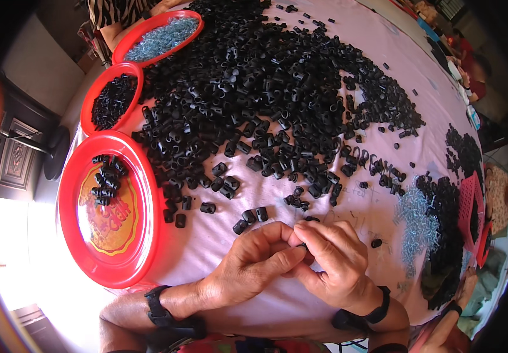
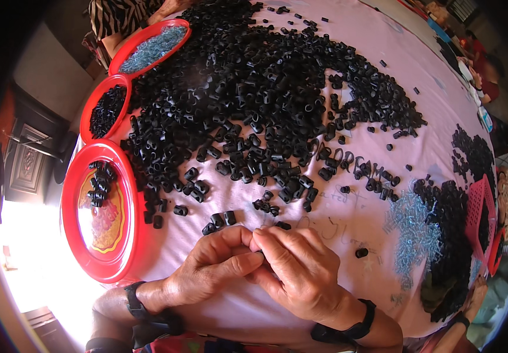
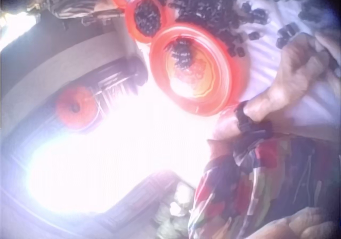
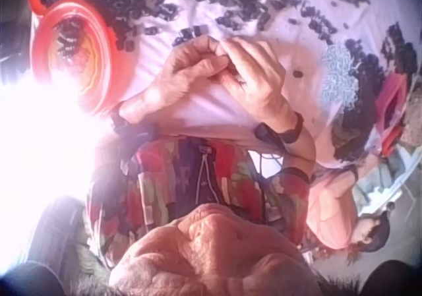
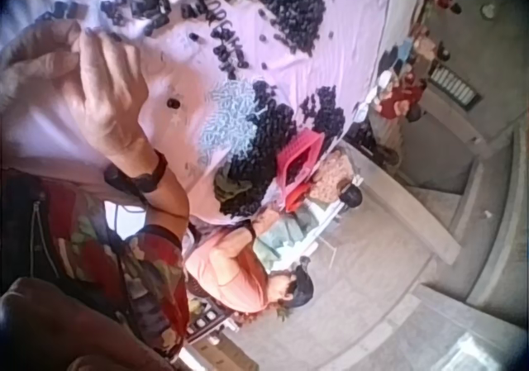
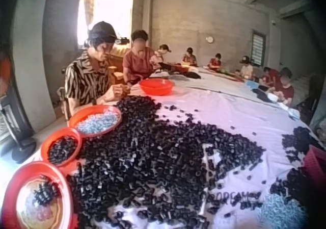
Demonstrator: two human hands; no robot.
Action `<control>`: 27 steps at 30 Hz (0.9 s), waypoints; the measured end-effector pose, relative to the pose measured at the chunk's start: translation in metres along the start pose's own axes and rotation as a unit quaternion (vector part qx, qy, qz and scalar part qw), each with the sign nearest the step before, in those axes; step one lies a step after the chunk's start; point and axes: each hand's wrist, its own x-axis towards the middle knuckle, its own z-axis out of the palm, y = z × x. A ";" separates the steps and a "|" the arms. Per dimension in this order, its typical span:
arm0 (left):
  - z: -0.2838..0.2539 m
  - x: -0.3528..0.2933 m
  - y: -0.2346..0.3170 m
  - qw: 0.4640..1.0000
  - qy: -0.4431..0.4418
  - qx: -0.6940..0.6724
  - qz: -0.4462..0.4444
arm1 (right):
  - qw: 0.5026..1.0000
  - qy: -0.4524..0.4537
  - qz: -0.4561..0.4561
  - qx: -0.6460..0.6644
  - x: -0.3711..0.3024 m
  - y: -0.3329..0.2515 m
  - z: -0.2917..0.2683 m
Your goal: Assembling small plastic and metal components by hand at a table.
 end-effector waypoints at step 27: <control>0.000 -0.004 0.011 0.984 -0.003 0.160 -0.077 | 0.999 -0.025 -0.025 -0.016 0.003 0.005 -0.004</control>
